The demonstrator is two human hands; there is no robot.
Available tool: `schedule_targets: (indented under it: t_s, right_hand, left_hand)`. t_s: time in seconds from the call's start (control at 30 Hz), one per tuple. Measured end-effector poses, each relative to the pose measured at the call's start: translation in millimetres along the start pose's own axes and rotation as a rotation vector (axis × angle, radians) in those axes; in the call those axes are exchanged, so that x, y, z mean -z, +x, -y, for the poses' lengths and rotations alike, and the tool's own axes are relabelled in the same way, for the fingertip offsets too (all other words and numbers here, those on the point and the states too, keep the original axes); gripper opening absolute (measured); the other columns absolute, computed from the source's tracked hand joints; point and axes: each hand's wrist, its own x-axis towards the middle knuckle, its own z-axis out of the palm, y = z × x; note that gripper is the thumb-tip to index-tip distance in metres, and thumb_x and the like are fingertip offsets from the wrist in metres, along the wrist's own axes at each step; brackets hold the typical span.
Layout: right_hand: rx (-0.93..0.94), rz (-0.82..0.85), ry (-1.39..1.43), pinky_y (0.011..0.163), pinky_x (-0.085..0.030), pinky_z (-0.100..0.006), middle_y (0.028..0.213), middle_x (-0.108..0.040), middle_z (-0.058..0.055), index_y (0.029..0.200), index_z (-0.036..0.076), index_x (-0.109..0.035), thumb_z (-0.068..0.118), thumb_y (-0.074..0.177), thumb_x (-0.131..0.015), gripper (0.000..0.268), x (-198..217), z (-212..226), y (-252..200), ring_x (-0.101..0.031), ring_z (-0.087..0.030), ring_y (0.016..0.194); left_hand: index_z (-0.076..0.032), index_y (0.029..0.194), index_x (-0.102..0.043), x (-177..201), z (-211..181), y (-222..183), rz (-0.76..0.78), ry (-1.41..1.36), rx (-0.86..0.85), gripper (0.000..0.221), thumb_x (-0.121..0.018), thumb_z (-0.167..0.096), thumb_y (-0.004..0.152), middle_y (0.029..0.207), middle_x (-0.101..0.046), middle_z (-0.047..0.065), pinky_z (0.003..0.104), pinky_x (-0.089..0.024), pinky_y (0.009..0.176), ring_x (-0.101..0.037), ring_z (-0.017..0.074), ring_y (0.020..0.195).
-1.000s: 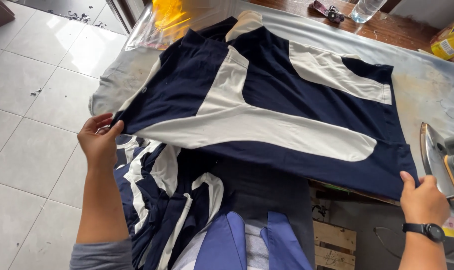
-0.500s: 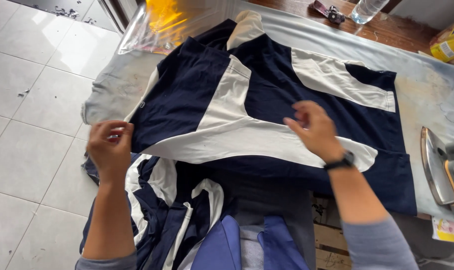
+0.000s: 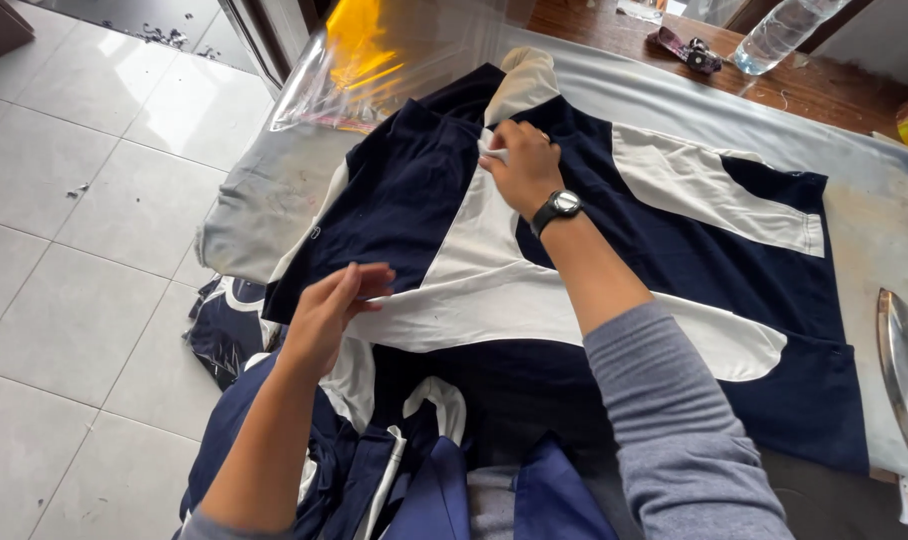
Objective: Ironing and folding a blue and white garment on an ironing board in a garment factory setting.
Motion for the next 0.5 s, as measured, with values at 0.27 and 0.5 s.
schedule_targets:
  t_s: [0.27,0.5]
  right_hand:
    - [1.155,-0.364,-0.26,0.074,-0.048,-0.041,0.099,-0.058,-0.016,0.1,0.01,-0.065,0.006,0.101,-0.056,0.009,72,100,-156,-0.059,-0.032,0.079]
    - [0.564,-0.003,0.179,0.07,-0.051,-0.036,0.094,-0.059,-0.006,0.104,0.013,-0.065,0.023,0.097,-0.069,0.013,55,66,-246,-0.067,-0.027,0.079]
  left_hand:
    - [-0.009,0.093,-0.076,14,44,108,0.362,-0.702,0.272,0.069,-0.048,-0.072,0.095,0.082,-0.076,0.011,0.04,-0.064,0.068,-0.071,0.0208,0.068]
    - [-0.008,0.112,-0.068,29,17,104,0.048,-0.249,0.185,0.029,-0.079,-0.014,0.085,0.085,-0.072,0.007,0.04,-0.064,0.067,-0.074,0.0227,0.071]
